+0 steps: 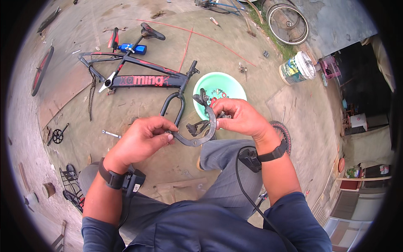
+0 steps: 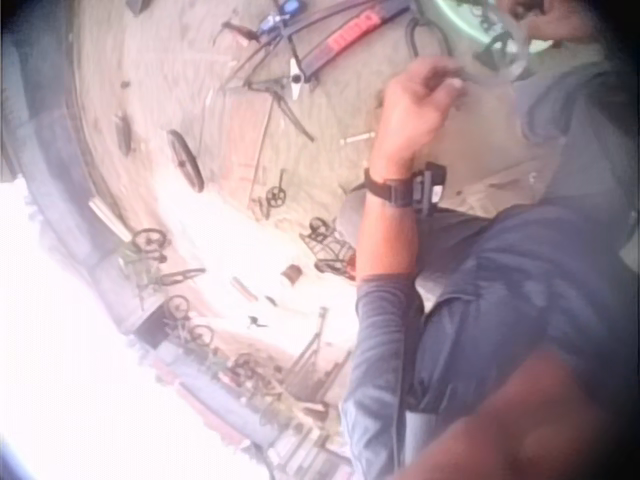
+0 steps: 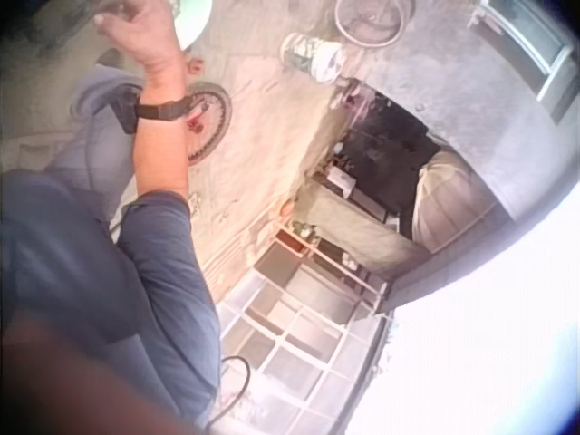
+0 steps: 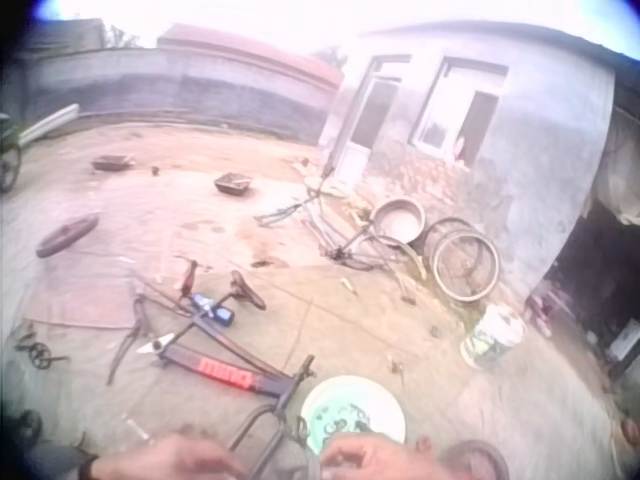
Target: The person assembles a bicycle brake caliper by hand, picking small parts from a green basin and attaching them to a metal caliper body. They thread a wire through the assembly and attach a rubber brake cable housing, then connect the housing to the caliper.
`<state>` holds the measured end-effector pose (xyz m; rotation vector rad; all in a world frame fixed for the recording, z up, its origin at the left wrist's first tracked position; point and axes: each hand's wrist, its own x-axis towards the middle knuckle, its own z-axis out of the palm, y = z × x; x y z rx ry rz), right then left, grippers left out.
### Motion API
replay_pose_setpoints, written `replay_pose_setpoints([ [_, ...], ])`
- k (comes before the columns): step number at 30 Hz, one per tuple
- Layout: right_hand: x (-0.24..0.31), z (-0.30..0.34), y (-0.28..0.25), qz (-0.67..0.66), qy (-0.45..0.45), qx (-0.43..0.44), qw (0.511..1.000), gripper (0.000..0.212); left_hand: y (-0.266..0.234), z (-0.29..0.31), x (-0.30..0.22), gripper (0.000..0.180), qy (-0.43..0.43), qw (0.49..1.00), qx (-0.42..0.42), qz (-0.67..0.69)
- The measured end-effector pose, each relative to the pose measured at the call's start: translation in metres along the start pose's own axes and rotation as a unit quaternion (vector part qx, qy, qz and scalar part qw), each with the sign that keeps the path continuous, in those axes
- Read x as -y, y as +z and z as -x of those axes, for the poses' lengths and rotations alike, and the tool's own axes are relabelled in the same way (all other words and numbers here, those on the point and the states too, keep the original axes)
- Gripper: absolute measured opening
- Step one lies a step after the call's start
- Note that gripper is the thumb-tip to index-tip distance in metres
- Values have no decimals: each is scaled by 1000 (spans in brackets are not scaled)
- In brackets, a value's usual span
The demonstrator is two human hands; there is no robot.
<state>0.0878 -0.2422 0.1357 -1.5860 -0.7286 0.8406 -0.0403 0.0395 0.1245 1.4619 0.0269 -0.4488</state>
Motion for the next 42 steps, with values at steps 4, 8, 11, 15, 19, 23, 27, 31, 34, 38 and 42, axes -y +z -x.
replay_pose_setpoints([
  [4,-1,-6,9,-93,59,-47,993,15,-3,4,1,20,15,1000,-5,2],
  [8,-15,-14,20,-187,55,-119,973,16,-6,1,9,19,21,998,-23,59],
  [11,-28,-19,23,-223,26,-145,964,18,-8,-1,13,19,31,994,-37,96],
  [15,-42,-21,28,-298,27,-166,939,19,-11,-1,18,19,15,988,-65,138],
  [19,-50,-25,33,-323,59,-174,928,17,-11,-6,22,18,9,983,-87,162],
  [23,-55,-31,34,-202,60,-197,957,15,-8,-7,29,17,-10,983,-90,160],
  [27,-55,-37,29,-78,61,-224,970,18,-7,-6,34,20,-26,990,-74,118],
  [31,-52,-42,19,52,69,-244,966,20,-10,0,30,20,-46,994,-82,60],
  [34,-49,-42,18,104,29,-247,963,18,-15,5,22,17,-38,994,-101,-4],
  [38,-42,-42,23,162,15,-232,959,16,-22,8,13,14,6,991,-114,-63],
  [42,-36,-42,28,207,0,-204,957,18,-24,8,9,18,17,978,-105,-182],
])
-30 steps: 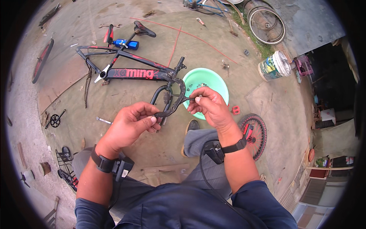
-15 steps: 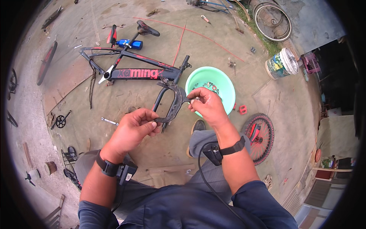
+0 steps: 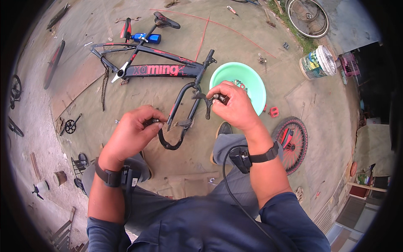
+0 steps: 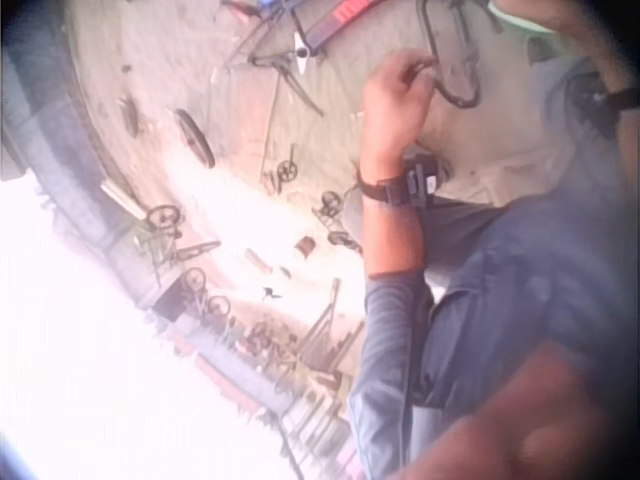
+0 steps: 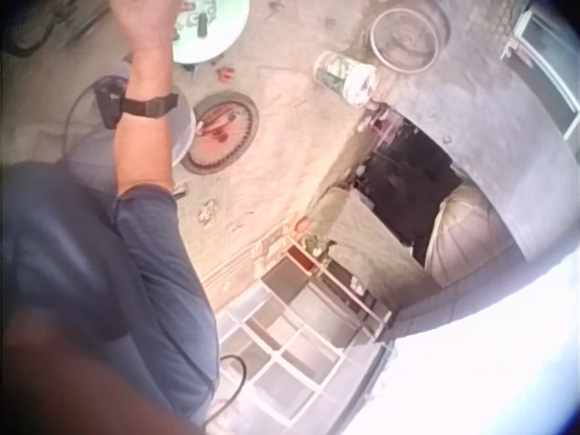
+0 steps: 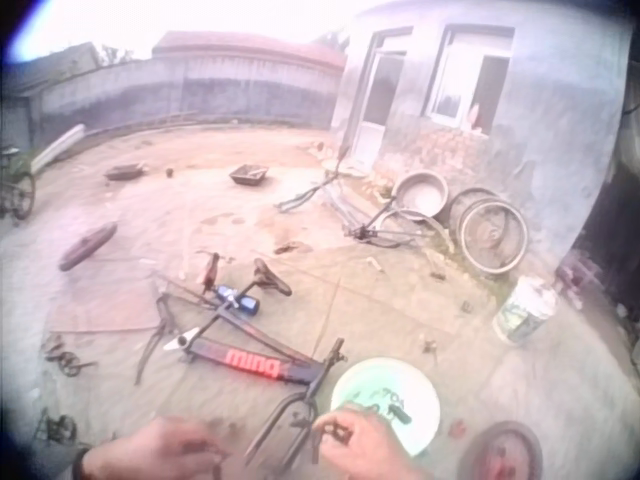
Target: The person assembles a bicycle brake caliper by hand, picking small parts from a green basin and attaching them to a metal caliper body. They thread a wire through the assembly and attach a rubber brake cable housing, then connect the housing to the caliper.
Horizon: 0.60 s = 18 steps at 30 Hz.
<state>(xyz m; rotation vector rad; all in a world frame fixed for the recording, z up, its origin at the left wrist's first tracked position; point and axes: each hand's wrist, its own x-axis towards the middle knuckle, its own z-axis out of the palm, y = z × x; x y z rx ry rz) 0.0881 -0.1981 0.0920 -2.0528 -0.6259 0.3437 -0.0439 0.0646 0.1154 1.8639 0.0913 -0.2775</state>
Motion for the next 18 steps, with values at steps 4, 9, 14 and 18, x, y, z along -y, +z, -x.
replay_pose_setpoints([
  [4,5,1,2,-66,-10,56,996,21,2,-4,-6,21,88,993,18,-83],
  [9,6,0,9,-133,-20,138,981,22,3,-8,-22,20,130,984,51,-112],
  [14,6,-1,14,-152,-21,193,969,23,7,-5,-31,21,163,972,85,-146],
  [18,7,2,17,-253,63,261,929,22,9,-5,-34,23,171,969,102,-147],
])
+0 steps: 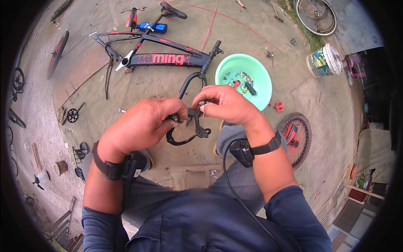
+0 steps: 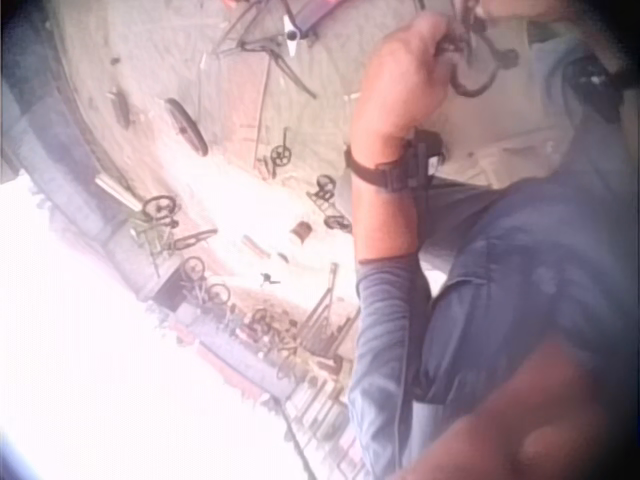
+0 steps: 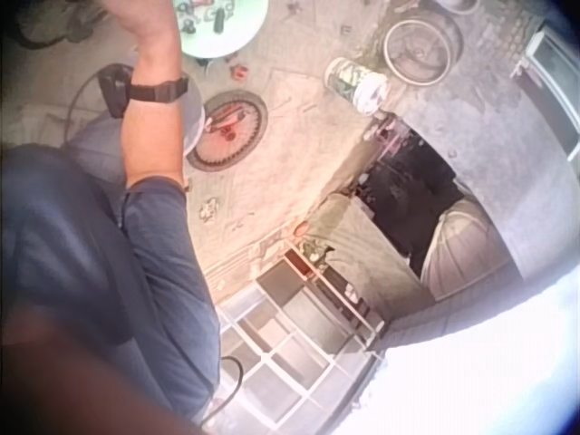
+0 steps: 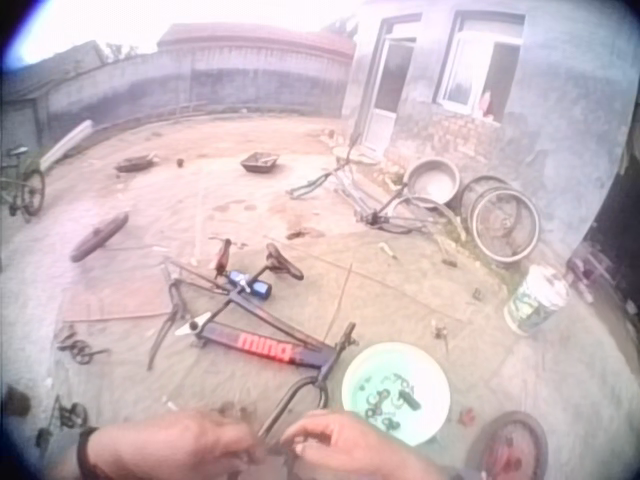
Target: The person assembles a bicycle brake caliper by hand, picking small parts from a green basin and attaching them to a metal caliper body. They thread a wire through the assembly and attach a rubber brake cable housing, then connect the housing to the caliper.
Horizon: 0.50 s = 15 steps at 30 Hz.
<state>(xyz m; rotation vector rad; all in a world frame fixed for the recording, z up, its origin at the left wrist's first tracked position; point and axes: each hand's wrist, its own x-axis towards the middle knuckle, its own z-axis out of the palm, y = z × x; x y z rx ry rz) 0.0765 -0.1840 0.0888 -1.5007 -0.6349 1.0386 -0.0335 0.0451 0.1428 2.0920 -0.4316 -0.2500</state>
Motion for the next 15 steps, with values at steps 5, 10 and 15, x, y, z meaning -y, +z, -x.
replay_pose_setpoints([
  [5,-8,-6,16,59,-18,69,996,23,1,0,-2,24,13,1000,13,18],
  [10,-10,-5,30,-6,-1,99,995,16,7,-4,-4,29,26,998,-47,37],
  [15,-2,0,31,-81,28,71,994,14,7,-7,-5,32,-42,990,-100,88],
])
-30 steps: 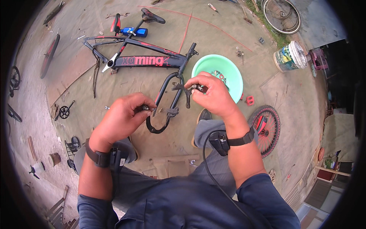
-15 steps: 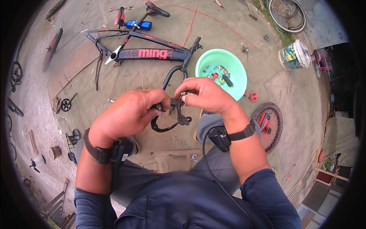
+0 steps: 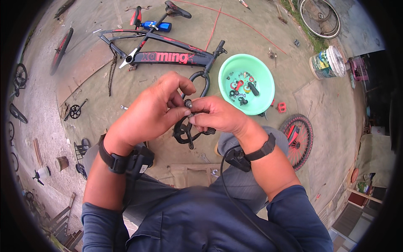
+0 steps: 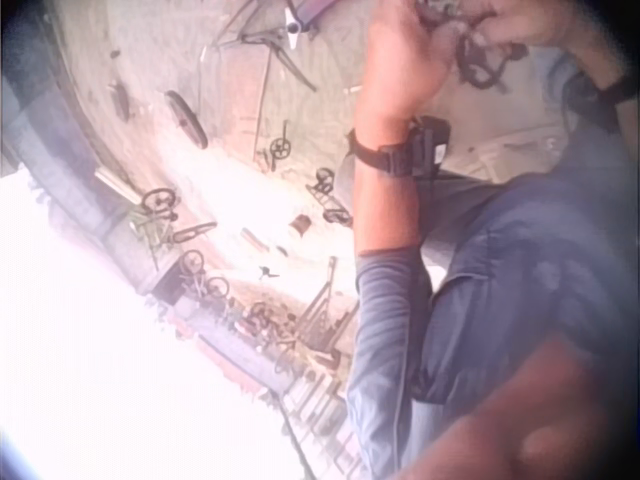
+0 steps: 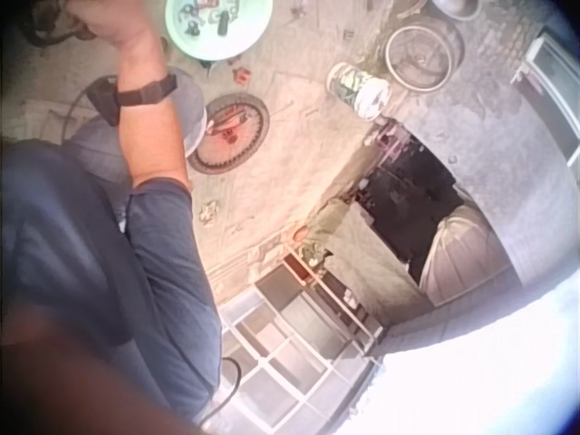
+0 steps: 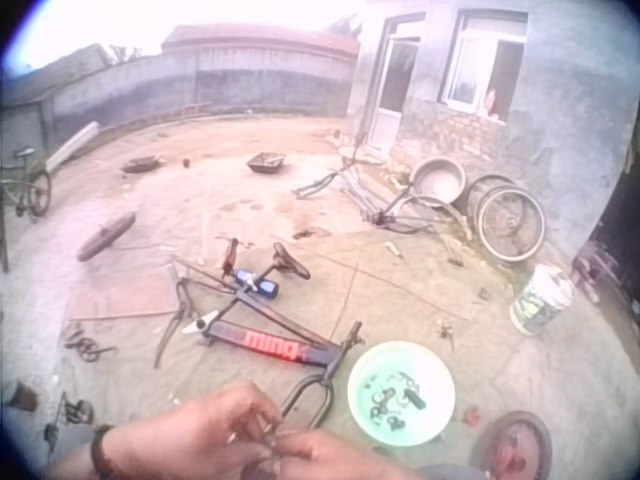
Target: The person assembles a bicycle brake caliper by hand, picking small parts from a green basin and attaching them to a metal caliper body. They thread a wire through the assembly and attach a rubber brake cable housing, then connect the housing to the caliper.
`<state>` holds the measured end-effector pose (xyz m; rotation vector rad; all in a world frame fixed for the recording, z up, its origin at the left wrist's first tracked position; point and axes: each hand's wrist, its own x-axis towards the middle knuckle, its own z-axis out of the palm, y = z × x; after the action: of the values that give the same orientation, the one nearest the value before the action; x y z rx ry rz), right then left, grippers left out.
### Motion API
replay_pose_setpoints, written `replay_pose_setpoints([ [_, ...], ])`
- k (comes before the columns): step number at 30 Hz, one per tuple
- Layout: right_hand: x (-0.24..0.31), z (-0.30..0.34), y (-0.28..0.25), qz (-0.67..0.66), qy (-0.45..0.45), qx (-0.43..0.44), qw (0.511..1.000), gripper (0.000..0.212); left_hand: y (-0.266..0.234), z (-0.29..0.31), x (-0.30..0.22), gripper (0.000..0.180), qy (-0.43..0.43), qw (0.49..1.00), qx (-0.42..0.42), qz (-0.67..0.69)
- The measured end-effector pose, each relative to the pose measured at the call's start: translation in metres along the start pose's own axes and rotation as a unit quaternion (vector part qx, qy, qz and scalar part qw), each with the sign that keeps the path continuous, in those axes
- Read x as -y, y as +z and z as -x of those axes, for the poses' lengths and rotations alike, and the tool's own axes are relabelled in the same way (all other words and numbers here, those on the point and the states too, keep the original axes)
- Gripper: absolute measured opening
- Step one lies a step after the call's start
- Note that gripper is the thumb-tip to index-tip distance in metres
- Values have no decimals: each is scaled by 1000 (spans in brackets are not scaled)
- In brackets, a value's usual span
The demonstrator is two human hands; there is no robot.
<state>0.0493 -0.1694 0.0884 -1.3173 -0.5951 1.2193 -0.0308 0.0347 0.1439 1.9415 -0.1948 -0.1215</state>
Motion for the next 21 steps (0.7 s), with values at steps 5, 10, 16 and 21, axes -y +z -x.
replay_pose_setpoints([
  [5,-2,0,4,-30,-17,-18,999,15,9,-5,1,34,-42,997,-41,54],
  [10,-10,-1,6,-83,-27,-38,995,18,12,-7,6,29,-104,984,-55,133],
  [16,-12,-3,-5,-149,-72,-133,977,24,11,-1,16,23,-126,968,-72,206],
  [21,-10,-1,-16,-211,-127,-198,949,23,22,4,20,21,-35,998,-49,-31],
])
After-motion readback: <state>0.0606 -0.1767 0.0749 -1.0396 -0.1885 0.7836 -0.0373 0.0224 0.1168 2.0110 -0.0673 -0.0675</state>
